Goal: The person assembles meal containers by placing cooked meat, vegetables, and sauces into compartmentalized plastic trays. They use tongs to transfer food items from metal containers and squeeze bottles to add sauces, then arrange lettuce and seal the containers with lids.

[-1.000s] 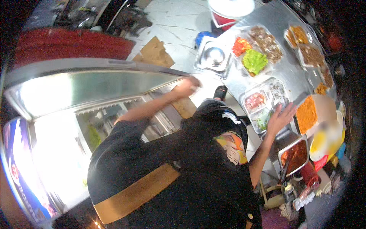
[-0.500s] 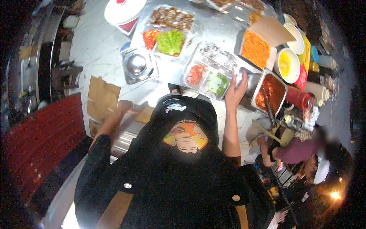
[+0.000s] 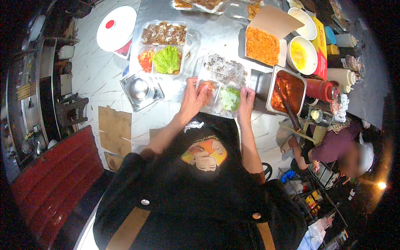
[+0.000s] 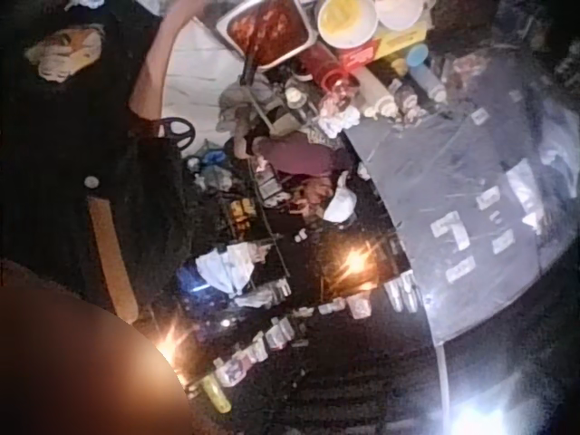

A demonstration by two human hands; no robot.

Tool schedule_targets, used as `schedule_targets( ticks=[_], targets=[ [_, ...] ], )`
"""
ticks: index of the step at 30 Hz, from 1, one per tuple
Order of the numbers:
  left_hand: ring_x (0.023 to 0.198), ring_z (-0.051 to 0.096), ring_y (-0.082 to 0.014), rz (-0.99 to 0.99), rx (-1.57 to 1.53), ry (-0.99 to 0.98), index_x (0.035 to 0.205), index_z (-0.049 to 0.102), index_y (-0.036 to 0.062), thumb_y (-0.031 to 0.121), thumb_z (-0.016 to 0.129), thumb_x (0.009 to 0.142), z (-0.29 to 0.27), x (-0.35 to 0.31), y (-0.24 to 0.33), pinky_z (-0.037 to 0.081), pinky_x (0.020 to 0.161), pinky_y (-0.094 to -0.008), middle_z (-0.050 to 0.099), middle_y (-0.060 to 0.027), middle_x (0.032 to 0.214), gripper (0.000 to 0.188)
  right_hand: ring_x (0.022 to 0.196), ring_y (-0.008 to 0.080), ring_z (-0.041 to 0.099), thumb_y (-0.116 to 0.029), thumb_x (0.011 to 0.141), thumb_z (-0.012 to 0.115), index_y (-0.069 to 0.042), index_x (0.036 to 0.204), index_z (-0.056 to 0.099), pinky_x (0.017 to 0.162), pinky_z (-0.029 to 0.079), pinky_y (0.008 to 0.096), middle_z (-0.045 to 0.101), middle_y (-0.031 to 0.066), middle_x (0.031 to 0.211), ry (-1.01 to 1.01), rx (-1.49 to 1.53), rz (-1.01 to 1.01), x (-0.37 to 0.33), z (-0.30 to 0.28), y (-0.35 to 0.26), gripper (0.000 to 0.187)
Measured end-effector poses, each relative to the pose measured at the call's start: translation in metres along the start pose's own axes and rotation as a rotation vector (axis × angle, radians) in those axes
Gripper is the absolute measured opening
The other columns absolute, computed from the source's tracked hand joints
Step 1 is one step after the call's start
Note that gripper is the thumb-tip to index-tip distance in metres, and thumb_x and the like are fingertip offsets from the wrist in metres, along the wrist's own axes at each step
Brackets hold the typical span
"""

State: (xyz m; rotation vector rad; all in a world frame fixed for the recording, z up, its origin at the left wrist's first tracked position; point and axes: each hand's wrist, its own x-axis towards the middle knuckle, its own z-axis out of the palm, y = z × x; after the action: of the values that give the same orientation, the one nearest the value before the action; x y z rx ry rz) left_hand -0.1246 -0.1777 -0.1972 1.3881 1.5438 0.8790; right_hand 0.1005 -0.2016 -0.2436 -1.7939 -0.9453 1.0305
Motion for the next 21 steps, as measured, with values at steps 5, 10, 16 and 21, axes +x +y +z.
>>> schedule_targets(
  ticks=[5,10,16,21],
  targets=[
    [0.106,0.063,-0.0228,-0.049,-0.503,-0.207,0.114,0.041,0.0038,0.011,0.07,0.095,-0.015,-0.041,0.009,0.053,0.088,-0.0365,0.058,-0.019,0.124,0.035,0.117,0.0215,0.058,-0.027,0.104,0.058,-0.003,0.133,0.05,0.1,0.049,0.0385,0.06,0.0094,0.126,-0.175,0.645,0.359,-0.056,-0.034,-0.023,0.038],
    [0.098,0.064,-0.0186,-0.086,-0.282,-0.284,0.103,0.056,0.0007,0.014,0.06,0.101,-0.02,-0.039,0.013,0.051,0.086,-0.0331,0.063,-0.0136,0.103,0.014,0.122,0.026,0.06,-0.014,0.094,0.072,-0.002,0.148,0.038,0.104,0.051,0.0408,0.057,0.0141,0.139,-0.261,0.657,0.524,-0.084,-0.055,-0.001,0.065],
    [0.122,0.052,-0.0334,0.378,0.437,-0.247,0.117,0.065,0.0098,0.019,0.072,0.087,-0.033,-0.018,-0.014,0.038,0.104,-0.047,0.056,-0.015,0.131,0.032,0.12,0.0272,0.061,-0.014,0.094,0.07,-0.003,0.147,0.04,0.102,0.053,0.0419,0.058,0.0148,0.136,-0.187,0.585,0.57,-0.09,-0.08,0.011,0.062],
    [0.122,0.049,-0.0316,0.472,0.62,-0.336,0.11,0.068,0.0164,0.019,0.076,0.084,-0.036,-0.054,-0.067,0.036,0.1,-0.0505,0.053,-0.0078,0.131,0.027,0.118,0.0271,0.062,-0.016,0.094,0.07,-0.002,0.145,0.042,0.099,0.055,0.0421,0.059,0.0146,0.135,-0.307,0.584,0.548,-0.085,-0.102,0.017,0.06]
  ],
)
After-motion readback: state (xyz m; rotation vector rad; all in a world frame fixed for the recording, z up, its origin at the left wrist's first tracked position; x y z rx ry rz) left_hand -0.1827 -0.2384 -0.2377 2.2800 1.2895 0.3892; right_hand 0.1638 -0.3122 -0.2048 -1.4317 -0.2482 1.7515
